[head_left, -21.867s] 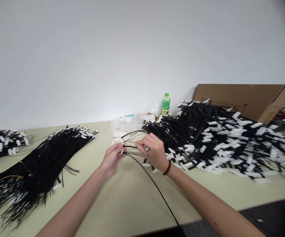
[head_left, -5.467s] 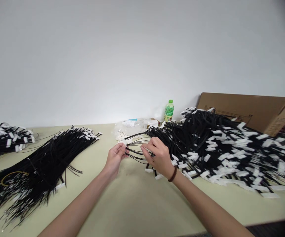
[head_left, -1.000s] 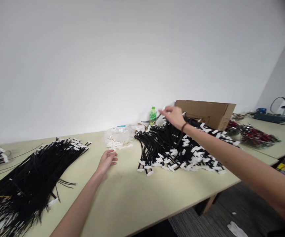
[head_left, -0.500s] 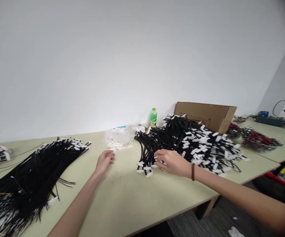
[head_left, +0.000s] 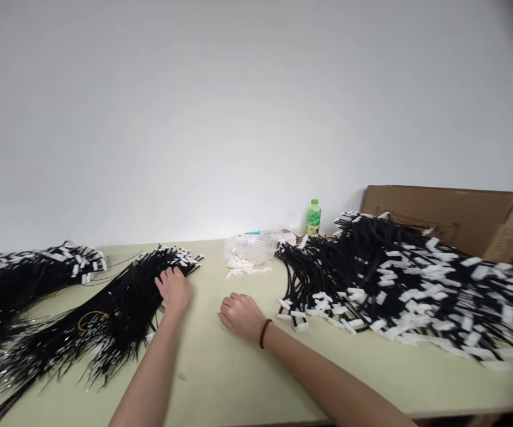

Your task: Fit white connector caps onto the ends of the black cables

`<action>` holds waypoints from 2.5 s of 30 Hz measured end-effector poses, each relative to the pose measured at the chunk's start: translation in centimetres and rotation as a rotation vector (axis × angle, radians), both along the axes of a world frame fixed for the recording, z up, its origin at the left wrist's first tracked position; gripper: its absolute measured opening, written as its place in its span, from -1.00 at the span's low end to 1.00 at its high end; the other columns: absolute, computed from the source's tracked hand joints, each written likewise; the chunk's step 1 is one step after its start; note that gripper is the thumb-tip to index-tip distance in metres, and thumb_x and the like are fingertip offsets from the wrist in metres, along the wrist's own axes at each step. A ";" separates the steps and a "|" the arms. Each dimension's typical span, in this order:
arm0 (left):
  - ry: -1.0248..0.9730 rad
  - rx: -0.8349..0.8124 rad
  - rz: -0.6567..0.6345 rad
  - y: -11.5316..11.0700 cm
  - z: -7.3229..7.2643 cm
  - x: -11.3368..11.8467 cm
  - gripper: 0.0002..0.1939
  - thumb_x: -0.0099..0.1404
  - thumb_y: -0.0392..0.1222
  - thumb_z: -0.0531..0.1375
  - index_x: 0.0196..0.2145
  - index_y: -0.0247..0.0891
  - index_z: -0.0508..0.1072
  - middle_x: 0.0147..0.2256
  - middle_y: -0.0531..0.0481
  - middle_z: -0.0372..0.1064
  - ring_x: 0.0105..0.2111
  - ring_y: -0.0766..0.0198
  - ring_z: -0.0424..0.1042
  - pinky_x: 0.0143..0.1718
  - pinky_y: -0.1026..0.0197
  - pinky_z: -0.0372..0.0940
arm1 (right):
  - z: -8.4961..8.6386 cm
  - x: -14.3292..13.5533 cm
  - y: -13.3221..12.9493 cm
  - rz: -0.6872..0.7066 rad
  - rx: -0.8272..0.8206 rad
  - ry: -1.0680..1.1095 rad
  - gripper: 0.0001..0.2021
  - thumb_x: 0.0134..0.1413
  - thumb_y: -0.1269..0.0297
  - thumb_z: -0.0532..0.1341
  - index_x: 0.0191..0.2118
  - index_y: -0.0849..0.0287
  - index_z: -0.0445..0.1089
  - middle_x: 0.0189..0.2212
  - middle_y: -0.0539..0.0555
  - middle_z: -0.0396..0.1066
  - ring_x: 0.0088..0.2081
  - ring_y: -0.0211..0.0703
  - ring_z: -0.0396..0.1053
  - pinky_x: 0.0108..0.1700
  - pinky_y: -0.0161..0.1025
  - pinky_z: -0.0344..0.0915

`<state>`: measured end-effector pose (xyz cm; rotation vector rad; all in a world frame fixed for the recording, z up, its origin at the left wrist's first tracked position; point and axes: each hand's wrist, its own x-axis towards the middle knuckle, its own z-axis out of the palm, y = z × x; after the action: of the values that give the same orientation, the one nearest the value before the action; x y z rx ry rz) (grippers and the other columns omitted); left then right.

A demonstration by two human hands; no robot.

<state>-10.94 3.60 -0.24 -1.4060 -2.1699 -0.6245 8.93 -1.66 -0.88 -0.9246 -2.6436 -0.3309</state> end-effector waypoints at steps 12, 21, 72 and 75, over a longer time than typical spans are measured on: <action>0.025 -0.137 -0.096 0.3 -1.0 -1.0 -0.77 0.16 -0.32 -0.02 -0.34 -0.33 0.42 -0.11 -0.29 0.31 -0.01 -0.04 0.18 0.08 -0.11 -0.14 | 0.1 1.0 -1.0 0.023 -0.044 0.142 -0.79 0.18 0.33 0.04 -0.39 0.21 0.39 -0.36 0.04 0.41 -0.29 -0.19 0.31 -0.34 -0.30 0.18; -0.142 -0.091 -0.072 0.6 0.3 -0.2 -0.64 0.30 -0.22 -0.22 -0.16 -0.47 0.24 -0.40 -0.30 0.44 -0.30 0.04 0.43 -0.06 0.03 0.07 | -0.2 1.1 -0.6 -0.010 -0.087 0.180 -0.77 0.17 0.33 0.03 -0.42 0.20 0.39 -0.40 0.03 0.41 -0.31 -0.22 0.33 -0.36 -0.33 0.16; -0.024 -0.503 -0.461 -2.4 2.3 8.0 -0.57 0.25 0.08 -0.05 -0.23 -0.31 0.41 -0.26 -0.31 0.42 -0.19 -0.05 0.40 -0.25 0.09 0.23 | 2.1 4.9 4.6 0.109 -0.840 2.204 -0.69 -0.21 0.10 0.32 -0.47 0.23 0.28 -0.56 -0.04 0.37 -0.55 -0.37 0.32 -0.49 -0.42 0.28; -0.061 -0.578 -0.366 -2.0 2.4 6.9 -0.61 0.21 0.00 0.01 -0.25 -0.35 0.45 -0.19 -0.36 0.39 -0.15 -0.09 0.38 -0.21 0.05 0.24 | 2.3 5.3 4.7 0.109 -0.775 2.226 -0.68 -0.19 0.09 0.31 -0.49 0.25 0.28 -0.55 -0.02 0.39 -0.57 -0.38 0.32 -0.50 -0.43 0.28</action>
<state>-4.08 1.60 2.13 -2.1362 -2.2593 -0.1506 14.24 3.04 1.44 -0.5053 -0.5676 1.1389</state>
